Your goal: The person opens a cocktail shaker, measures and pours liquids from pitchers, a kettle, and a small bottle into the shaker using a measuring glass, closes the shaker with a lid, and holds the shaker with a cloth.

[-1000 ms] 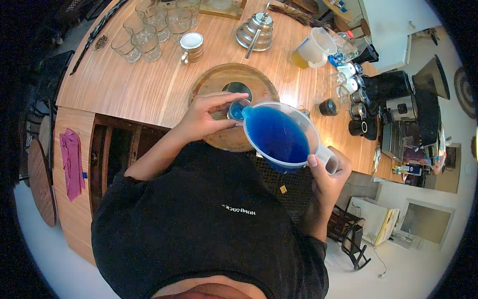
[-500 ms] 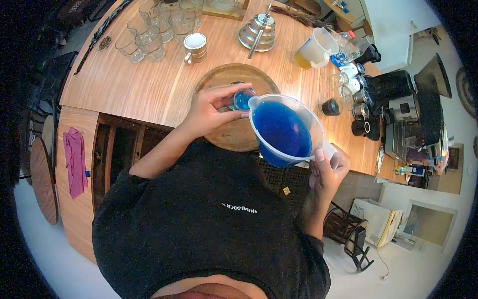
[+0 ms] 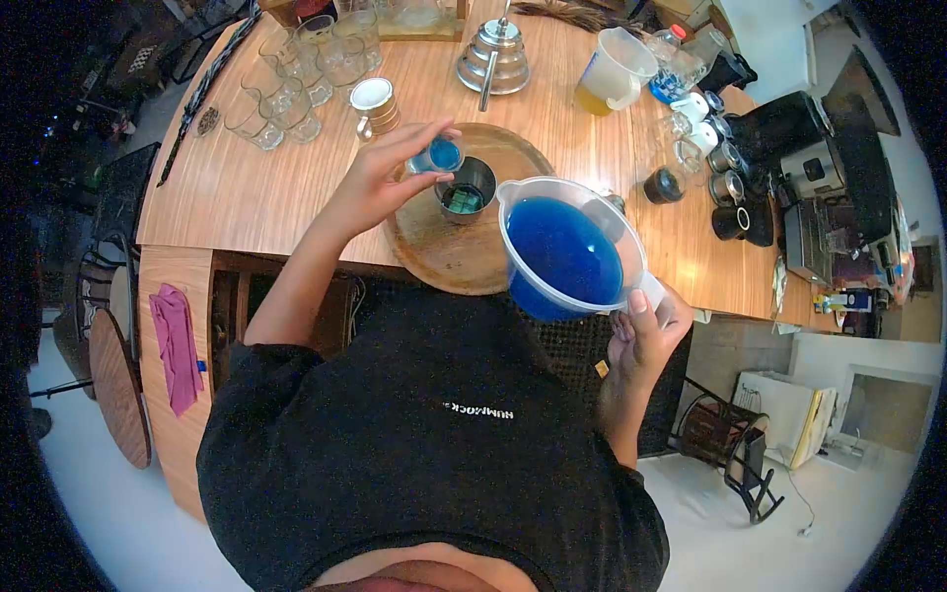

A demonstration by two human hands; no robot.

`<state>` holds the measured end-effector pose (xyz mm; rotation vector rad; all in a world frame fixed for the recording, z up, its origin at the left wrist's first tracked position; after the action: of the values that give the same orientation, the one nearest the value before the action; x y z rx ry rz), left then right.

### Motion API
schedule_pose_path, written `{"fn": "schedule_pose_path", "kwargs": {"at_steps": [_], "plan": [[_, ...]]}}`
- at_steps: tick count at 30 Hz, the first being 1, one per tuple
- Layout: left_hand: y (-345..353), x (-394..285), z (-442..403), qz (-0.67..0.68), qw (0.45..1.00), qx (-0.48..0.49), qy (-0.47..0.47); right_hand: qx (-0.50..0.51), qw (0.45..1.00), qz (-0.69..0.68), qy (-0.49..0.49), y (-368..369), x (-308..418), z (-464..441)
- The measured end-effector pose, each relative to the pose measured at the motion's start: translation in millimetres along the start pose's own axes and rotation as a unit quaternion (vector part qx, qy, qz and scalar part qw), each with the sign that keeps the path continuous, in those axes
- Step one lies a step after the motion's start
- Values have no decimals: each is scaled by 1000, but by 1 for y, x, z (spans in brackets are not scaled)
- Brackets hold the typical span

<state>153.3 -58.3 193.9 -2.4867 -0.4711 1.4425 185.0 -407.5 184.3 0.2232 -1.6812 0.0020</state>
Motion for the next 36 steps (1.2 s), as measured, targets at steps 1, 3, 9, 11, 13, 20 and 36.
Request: {"fn": "schedule_pose_path", "kwargs": {"at_steps": [1,3,9,11,13,20,36], "plan": [[2,1,0,-23,999,19,13,7,1000,-3,1,-1,-1,1],[2,1,-1,-67,996,43,31,13,1000,-7,3,-3,-2,4],[14,-6,-4,-236,958,129,97,7,1000,4,-7,-13,-9,8],[18,-5,-6,-278,942,152,108,-30,1000,-4,7,-20,-11,10],[23,-5,-6,-379,897,179,142,-27,1000,-4,2,-23,-10,11],[29,-15,-15,-434,853,201,207,-31,999,3,-14,-30,-7,12],[19,-32,-20,-338,909,138,200,-1,998,1,-69,-25,27,-11]]}}
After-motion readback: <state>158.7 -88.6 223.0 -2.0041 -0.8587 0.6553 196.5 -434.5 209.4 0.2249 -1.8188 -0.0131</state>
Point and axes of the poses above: each hand's wrist, its own z-axis away from the middle knuckle, its own y-axis out of the palm, x = y × z, the point moved 8 cm from there along -z, towards the middle knuckle, and after that the axes turned 9 degrees about z, right-handed, at the moved point
